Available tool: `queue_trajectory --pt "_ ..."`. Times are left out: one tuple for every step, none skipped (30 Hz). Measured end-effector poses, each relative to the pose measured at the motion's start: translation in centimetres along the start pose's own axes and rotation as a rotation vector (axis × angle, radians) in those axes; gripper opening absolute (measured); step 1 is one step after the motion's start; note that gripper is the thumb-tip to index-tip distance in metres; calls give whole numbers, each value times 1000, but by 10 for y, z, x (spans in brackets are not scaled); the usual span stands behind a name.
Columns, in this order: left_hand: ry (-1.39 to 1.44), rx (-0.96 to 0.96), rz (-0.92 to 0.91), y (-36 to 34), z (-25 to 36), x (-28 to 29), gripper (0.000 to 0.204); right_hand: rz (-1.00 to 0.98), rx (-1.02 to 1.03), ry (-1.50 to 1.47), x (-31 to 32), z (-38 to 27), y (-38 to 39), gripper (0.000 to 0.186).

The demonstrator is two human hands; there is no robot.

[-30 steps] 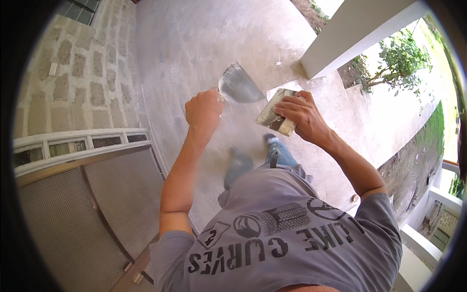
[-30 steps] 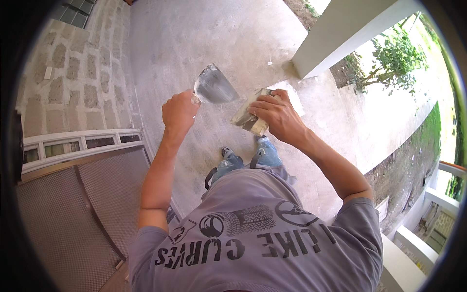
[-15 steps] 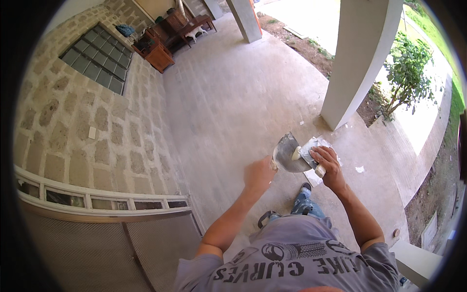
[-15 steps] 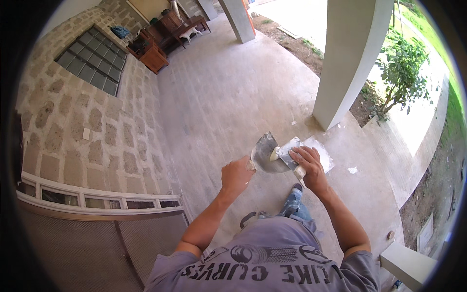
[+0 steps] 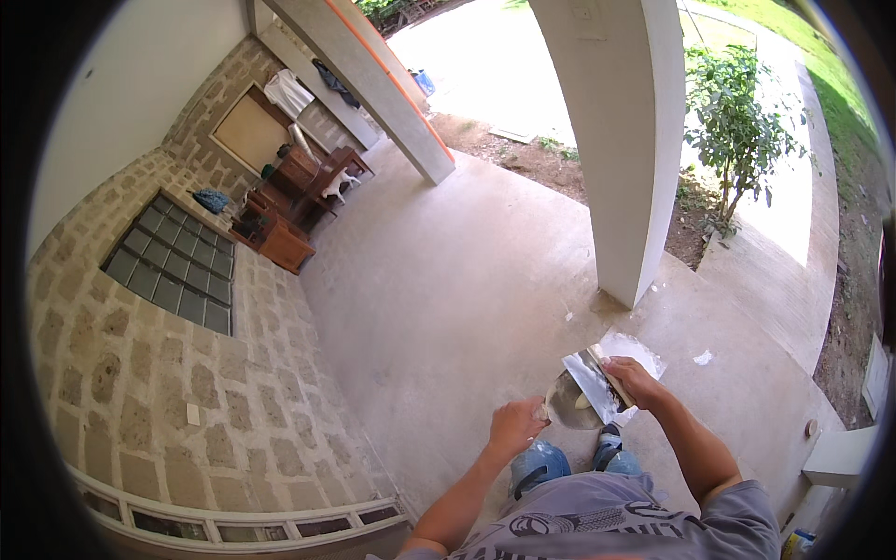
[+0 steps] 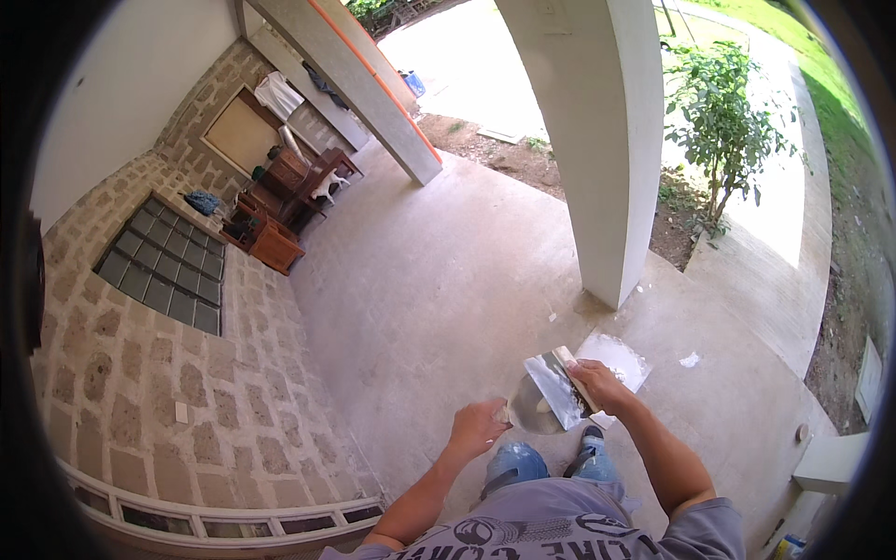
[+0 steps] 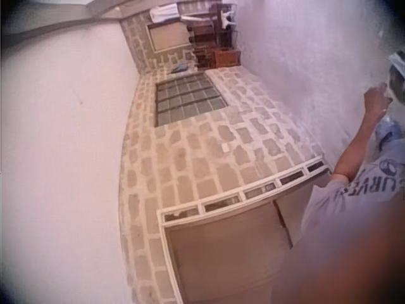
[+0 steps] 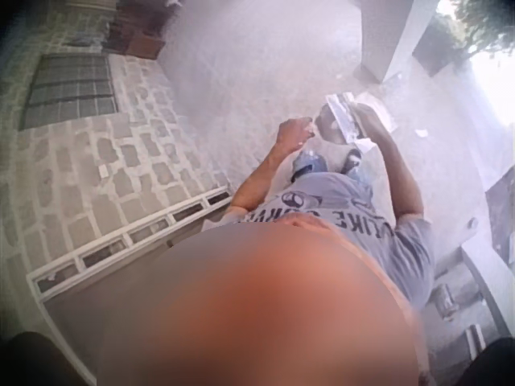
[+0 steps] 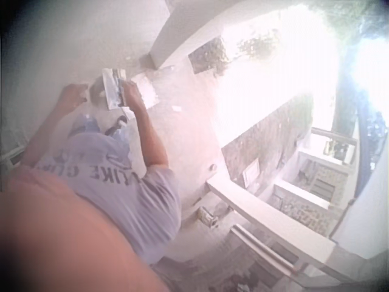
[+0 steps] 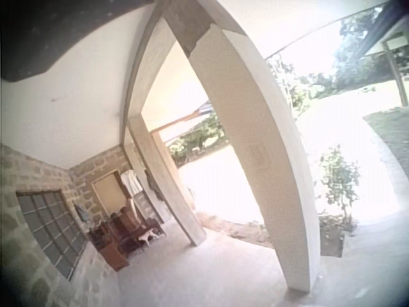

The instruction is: The person applies white plaster to a vertical column using a trowel and hawk. They repeatedly scoop plaster from the hawk and smooth it onto the column surface, working from lower to higher sections.

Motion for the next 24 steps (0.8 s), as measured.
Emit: queue_trajectory --pt "20 -10 -14 -10 -5 2 37 -44 -47 -25 6 15 -2 45" --pt "40 -21 -20 -22 -10 5 38 34 -68 -16 19 28 -7 46" --pt "60 -10 -48 -35 -16 8 38 171 -41 285 34 41 -8 44" --pt "80 -10 -33 -49 -24 12 38 294 -6 571 45 55 -6 43" --pt "92 14 -46 -64 -33 18 38 422 -18 860 52 69 -5 41" --pt "104 40 -66 -78 -42 22 38 487 23 639 56 82 -1 38" --pt "78 38 -79 -94 -47 23 38 563 36 431 57 93 5 35" --pt "51 35 -94 -114 -53 25 39 642 8 205 50 104 11 33" --pt "14 12 -94 -133 -58 26 39 693 56 98 39 110 17 30" --pt "28 9 -140 -152 -64 25 43 748 54 -22 28 114 24 27" --pt "27 14 -187 -166 -70 19 47 801 42 -137 15 116 33 25" --pt "47 -44 -175 -178 -74 11 49 884 52 -233 -5 117 36 24" --pt "52 -55 -194 -191 -78 1 52 965 55 -327 -25 116 34 24" --pt "73 -104 -175 -199 -81 -9 50 1113 102 -124 -44 111 31 20" --pt "92 -112 -202 -208 -87 -20 51 1132 71 -79 -66 109 30 18" --pt "26 -105 -244 -217 -91 -34 54 1152 -18 -58 -85 107 25 18" --pt "-9 -114 -214 -220 -92 -47 51 1218 87 375 -105 96 25 27" --pt "-29 -79 -243 -222 -93 -57 49 1249 148 492 -124 88 19 32" --pt "-21 -80 -224 -226 -91 -65 47 1268 235 622 -138 77 10 38" --pt "-48 -75 -258 -226 -90 -72 46 1261 232 701 -150 69 2 42" --pt "-70 -87 -267 -226 -89 -78 44 1226 197 762 -158 64 -7 46" --pt "-98 -94 -277 -226 -89 -84 42 1251 199 784 -165 60 -16 47" --pt "-111 -86 -301 -224 -89 -91 41 1261 191 803 -168 58 -25 47" --pt "-129 -72 -326 -221 -92 -98 39 1266 186 818 -171 59 -34 48"
Point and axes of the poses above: each hand's wrist, its own y-axis away from the middle knuckle, its own x-axis out of the back of the hand, z = x × y, the point moved 2 cm from there along -y, towards the middle knuckle, and after that the axes turned 6 degrees about y, right-handed, at the moved point
